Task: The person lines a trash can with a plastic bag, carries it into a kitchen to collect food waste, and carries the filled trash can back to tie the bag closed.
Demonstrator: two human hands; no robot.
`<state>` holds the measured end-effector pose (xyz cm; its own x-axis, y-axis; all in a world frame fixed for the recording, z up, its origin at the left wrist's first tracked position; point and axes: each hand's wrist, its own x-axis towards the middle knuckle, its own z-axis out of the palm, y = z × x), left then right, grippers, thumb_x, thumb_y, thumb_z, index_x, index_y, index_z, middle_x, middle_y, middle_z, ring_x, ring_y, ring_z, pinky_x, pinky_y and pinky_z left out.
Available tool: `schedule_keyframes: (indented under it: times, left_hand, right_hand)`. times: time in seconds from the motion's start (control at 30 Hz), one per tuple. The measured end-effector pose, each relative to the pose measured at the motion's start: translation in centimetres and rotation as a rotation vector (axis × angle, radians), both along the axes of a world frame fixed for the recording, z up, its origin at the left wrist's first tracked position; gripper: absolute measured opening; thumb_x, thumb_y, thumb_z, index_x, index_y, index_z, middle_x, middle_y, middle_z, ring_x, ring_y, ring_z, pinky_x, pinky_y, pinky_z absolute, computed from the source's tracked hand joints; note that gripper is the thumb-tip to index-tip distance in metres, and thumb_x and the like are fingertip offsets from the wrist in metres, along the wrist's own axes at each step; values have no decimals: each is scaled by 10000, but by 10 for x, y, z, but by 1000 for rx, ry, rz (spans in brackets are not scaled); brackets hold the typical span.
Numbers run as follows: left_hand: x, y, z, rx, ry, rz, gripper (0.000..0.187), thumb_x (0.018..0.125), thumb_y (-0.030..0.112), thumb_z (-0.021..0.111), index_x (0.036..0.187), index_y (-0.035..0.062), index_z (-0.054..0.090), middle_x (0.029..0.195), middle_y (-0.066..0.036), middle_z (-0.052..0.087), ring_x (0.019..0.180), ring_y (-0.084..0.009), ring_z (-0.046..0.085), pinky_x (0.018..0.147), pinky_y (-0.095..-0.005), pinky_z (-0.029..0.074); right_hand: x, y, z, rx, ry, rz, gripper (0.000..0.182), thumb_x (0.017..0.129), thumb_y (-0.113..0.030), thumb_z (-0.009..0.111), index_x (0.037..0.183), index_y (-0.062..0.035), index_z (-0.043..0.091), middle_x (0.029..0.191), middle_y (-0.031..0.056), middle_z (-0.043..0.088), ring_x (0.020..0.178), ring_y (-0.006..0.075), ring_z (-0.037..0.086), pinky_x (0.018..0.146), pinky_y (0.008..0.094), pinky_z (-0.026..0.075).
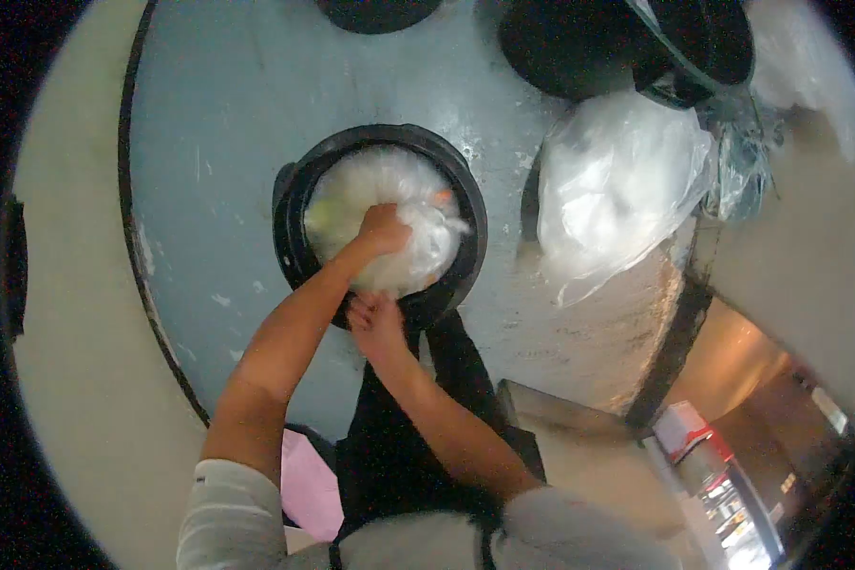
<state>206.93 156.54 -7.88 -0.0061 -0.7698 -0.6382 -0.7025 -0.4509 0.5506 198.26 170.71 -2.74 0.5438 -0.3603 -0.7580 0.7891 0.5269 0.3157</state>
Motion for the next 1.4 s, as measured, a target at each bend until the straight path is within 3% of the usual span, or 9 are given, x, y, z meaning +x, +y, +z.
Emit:
schedule_keyframes:
  times: [0.17,0.37,0.5,0.6,0.67,0.73,0.83,0.9,1.4]
  left_hand:
    - [-9,-9,40,-124,-433,-460,147,711,164,602,799,76,679,771,-116,654,777,-275,626,809,-386,429]
    - [-18,16,12,-393,-403,-306,170,720,109,556,824,13,651,846,-167,646,908,-304,594,930,-419,375]
    - [-13,22,10,-416,-365,-373,195,766,176,567,833,17,658,860,-152,648,908,-292,587,942,-419,371]
    - [-7,12,13,-328,-271,-394,292,828,274,579,940,16,656,934,-132,646,949,-297,570,967,-434,364]
    - [-6,19,9,-327,-241,-386,295,853,275,555,997,26,624,987,-128,625,988,-291,554,981,-433,360]
    - [-9,29,0,-364,-217,-324,303,879,277,531,1053,37,591,1041,-124,604,1027,-285,538,994,-431,355]
    - [-23,39,-21,-444,-191,-182,320,917,279,494,1138,52,542,1120,-118,573,1085,-276,514,1014,-429,348]
    - [-34,50,-33,-470,-172,-86,335,943,280,470,1195,63,509,1174,-114,552,1124,-270,498,1027,-427,344]
    - [-52,73,-58,-476,-348,67,335,962,189,425,1254,45,507,1247,-126,541,1198,-251,488,1037,-400,374]
  right_hand:
    - [94,-36,-34,-313,-532,-462,267,994,-249,459,1102,-43,589,1018,98,631,879,210,600,748,283,490]
    - [49,6,12,-249,-371,-23,334,998,-258,459,1208,-29,581,1126,128,645,1041,209,603,850,264,492]
    - [-24,-40,72,-546,916,791,161,955,-139,571,1060,-29,624,827,37,639,672,104,573,584,251,466]
    - [-2,-134,88,-1553,1659,896,226,895,-205,605,962,8,633,747,54,624,644,202,591,611,348,491]
    - [29,-169,75,-1903,1606,1320,188,877,-160,554,932,-16,662,773,48,639,632,184,586,576,373,473]
    - [69,-176,53,-1549,1234,2308,238,867,-186,509,930,-45,689,817,45,660,683,221,623,623,405,499]
    - [76,-135,-14,-2430,1069,2129,248,812,-189,509,887,-64,709,861,68,679,759,254,658,647,412,515]
    - [104,-146,-7,-2955,396,2046,168,732,-105,587,831,-30,700,836,128,687,764,305,662,615,412,515]
    - [61,-179,-61,-2077,398,2068,203,768,-189,608,899,-62,695,859,134,685,786,278,625,742,414,500]
